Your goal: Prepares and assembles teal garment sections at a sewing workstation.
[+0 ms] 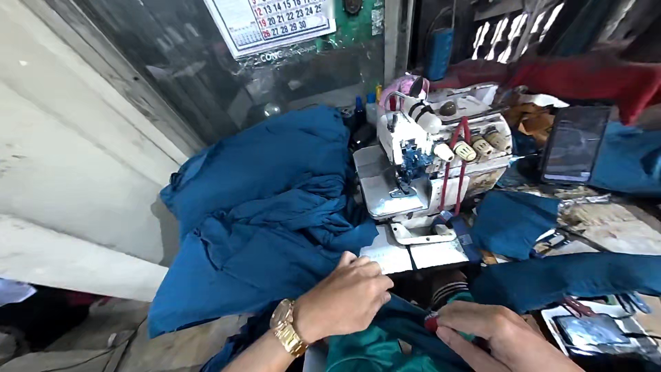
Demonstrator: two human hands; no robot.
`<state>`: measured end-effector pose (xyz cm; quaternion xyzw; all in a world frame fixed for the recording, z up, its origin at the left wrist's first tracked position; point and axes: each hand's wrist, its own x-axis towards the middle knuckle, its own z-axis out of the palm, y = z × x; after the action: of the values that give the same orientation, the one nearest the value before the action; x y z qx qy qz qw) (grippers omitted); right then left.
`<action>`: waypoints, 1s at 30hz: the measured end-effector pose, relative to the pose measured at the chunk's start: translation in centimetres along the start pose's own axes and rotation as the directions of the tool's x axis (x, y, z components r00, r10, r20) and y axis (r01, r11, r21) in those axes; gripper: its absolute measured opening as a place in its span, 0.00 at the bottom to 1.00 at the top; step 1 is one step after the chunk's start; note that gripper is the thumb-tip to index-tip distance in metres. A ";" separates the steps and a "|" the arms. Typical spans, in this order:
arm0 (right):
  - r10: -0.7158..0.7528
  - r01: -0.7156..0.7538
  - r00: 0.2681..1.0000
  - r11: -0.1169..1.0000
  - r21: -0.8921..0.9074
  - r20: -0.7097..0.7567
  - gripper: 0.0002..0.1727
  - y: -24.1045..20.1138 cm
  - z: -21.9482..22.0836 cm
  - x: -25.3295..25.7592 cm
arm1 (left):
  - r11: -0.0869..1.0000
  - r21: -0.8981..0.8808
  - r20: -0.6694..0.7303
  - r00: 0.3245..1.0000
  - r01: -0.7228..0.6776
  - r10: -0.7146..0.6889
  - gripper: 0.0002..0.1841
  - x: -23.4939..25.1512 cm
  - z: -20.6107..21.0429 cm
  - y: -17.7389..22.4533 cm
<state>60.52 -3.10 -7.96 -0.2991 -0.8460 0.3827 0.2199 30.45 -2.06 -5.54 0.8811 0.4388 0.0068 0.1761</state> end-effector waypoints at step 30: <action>0.475 -0.212 0.859 0.666 0.715 -0.188 0.18 3.9 4.2 7.3 | 0.890 -0.239 -0.674 0.593 0.389 -0.440 0.14 -1.8 -2.5 -5.6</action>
<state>54.04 1.71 -12.46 -0.4206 -0.5208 0.6350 0.3856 24.63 0.40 -4.75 0.6755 0.6640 0.3202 0.0184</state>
